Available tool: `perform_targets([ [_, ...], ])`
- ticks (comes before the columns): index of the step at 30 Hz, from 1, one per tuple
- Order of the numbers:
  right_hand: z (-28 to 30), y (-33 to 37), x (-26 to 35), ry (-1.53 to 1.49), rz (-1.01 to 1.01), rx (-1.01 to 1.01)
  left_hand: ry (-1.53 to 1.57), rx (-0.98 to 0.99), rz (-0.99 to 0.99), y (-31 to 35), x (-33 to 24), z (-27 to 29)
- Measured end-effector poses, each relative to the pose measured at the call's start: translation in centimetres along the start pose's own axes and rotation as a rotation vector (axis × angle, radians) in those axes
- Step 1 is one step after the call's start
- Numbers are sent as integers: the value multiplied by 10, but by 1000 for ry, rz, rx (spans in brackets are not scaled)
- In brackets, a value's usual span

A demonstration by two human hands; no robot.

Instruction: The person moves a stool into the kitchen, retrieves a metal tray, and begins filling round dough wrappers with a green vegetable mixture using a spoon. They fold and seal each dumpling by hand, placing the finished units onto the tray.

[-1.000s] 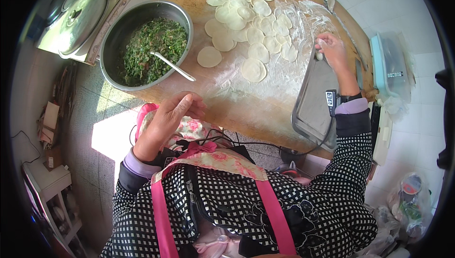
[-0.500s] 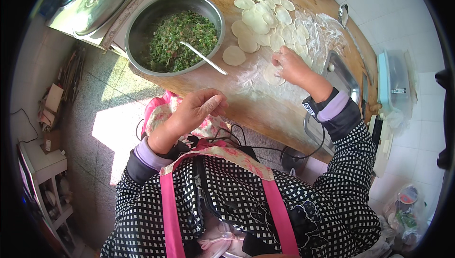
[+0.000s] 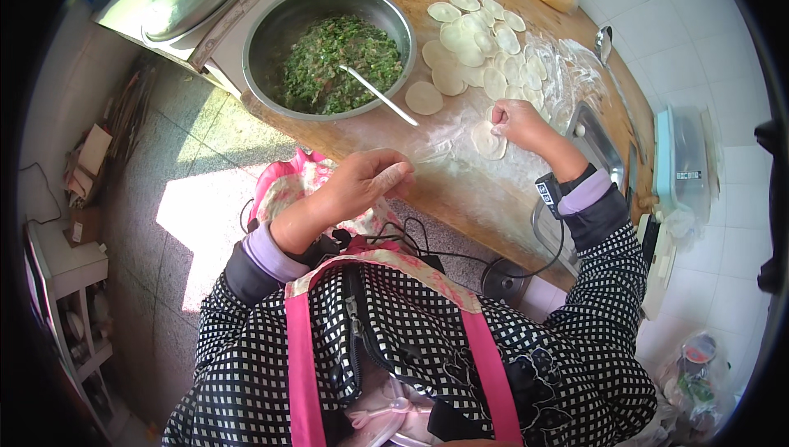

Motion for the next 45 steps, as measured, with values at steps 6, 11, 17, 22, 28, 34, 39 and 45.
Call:
perform_targets([
  [6, 2, 7, 4, 81, 78, 32, 42, 16, -23, -7, 0, -4],
  [11, 15, 33, 38, 1, 177, 53, -44, 0, -43, -13, -5, -7],
  [17, -3, 59, 102, -474, 218, 191, 364, 1, -123, -18, -2, -30],
  [22, -2, 57, 127, -557, 148, 152, 487, -40, 38, -15, 0, -20],
  [28, 4, 49, 136, -588, 178, 71, 500, -149, -39, -1, -16, -13],
  [34, -5, 32, 144, 22, 448, -110, 609, -303, -366, 43, -33, 29],
  [39, -23, 5, 166, 216, 697, -274, 504, -511, -495, 69, -35, 63],
  [45, -18, -11, 178, -140, 716, -283, 474, -576, -463, 78, -37, 82],
])
Point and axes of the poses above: each hand's wrist, its own y-axis away from the middle knuckle, its own z-axis out of the back of the hand, x = y × z, the point moved 1 cm from there along -y, towards the middle knuckle, and after that the axes turned 1 degree about x, right-handed, at the moved point
